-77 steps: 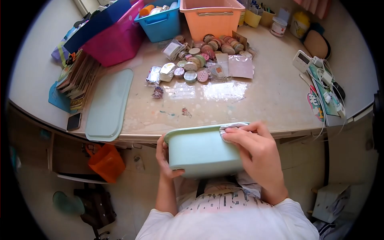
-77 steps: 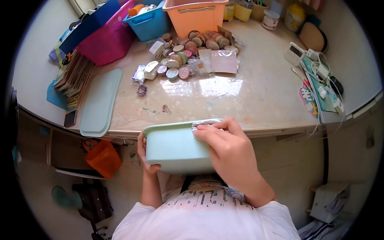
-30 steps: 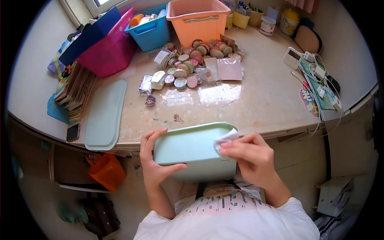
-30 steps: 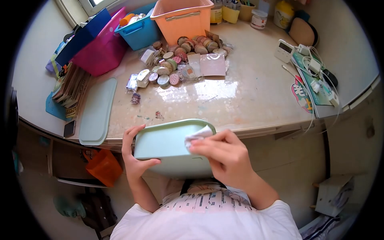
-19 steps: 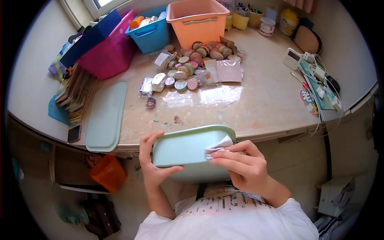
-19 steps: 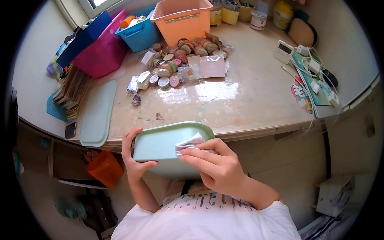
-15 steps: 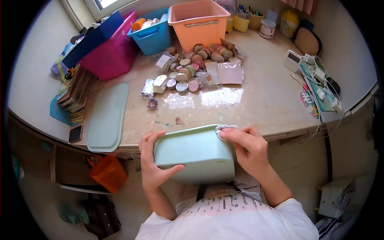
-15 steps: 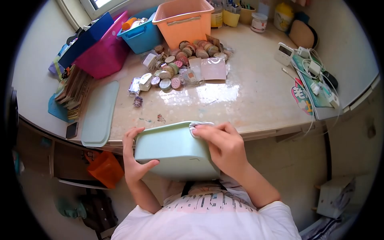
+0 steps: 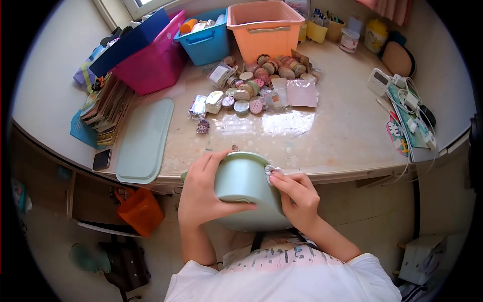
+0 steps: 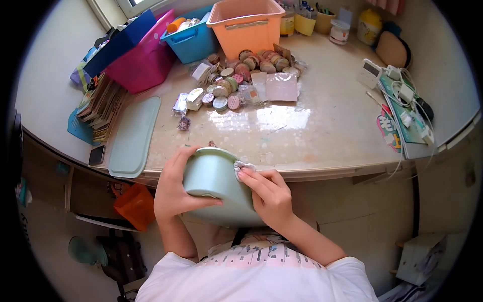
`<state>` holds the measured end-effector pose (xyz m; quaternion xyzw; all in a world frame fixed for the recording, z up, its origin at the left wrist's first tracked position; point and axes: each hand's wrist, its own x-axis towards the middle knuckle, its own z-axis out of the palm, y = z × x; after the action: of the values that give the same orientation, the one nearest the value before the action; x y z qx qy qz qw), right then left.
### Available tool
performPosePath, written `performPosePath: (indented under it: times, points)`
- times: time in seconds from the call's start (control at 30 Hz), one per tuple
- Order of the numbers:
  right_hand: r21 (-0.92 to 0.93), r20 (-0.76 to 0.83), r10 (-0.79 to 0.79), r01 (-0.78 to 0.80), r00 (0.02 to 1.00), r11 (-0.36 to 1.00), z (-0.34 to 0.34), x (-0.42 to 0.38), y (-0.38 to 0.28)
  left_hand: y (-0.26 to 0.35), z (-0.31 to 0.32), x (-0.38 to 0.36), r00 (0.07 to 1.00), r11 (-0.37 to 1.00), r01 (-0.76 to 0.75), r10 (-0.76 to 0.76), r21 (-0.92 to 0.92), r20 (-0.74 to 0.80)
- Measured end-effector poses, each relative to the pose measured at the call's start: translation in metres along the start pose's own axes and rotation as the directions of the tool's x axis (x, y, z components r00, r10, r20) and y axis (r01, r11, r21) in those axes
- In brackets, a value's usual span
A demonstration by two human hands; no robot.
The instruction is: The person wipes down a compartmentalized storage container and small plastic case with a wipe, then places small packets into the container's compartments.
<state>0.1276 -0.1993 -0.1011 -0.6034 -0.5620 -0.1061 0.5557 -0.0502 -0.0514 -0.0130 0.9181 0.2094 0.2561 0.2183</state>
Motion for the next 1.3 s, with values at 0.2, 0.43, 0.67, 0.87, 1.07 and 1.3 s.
performPosePath:
  times: [0.2, 0.43, 0.67, 0.87, 1.07, 1.3]
  points:
    - [0.071, 0.027, -0.093, 0.09, 0.995, 0.993, 0.017, 0.043, -0.014, -0.017, 0.003, -0.011, 0.999, 0.993, 0.043, -0.046, -0.11, -0.024]
    - [0.344, 0.283, -0.152, 0.048, 0.947, 0.938, 0.003, 0.009, -0.033, -0.031, 0.047, -0.058, 0.97, 0.976, 0.144, -0.172, -0.165, -0.173]
    - [0.262, 0.32, -0.202, 0.119, 0.926, 0.958, 0.009, 0.029, -0.034, -0.025, 0.045, -0.046, 0.976, 0.991, 0.052, -0.076, -0.121, -0.202]
    - [0.161, 0.245, -0.098, 0.059, 0.965, 0.985, 0.004, 0.034, -0.01, -0.028, 0.048, -0.046, 0.982, 0.974, 0.06, -0.097, -0.219, -0.163]
    - [0.234, 0.22, -0.07, 0.017, 0.973, 0.972, 0.002, 0.005, -0.01, -0.034, 0.049, -0.047, 0.978, 0.972, 0.05, -0.094, -0.231, -0.184]
    - [0.366, 0.224, -0.13, 0.04, 0.966, 0.93, -0.006, -0.009, -0.038, -0.034, 0.044, -0.057, 0.966, 0.958, 0.086, -0.148, -0.273, -0.214]
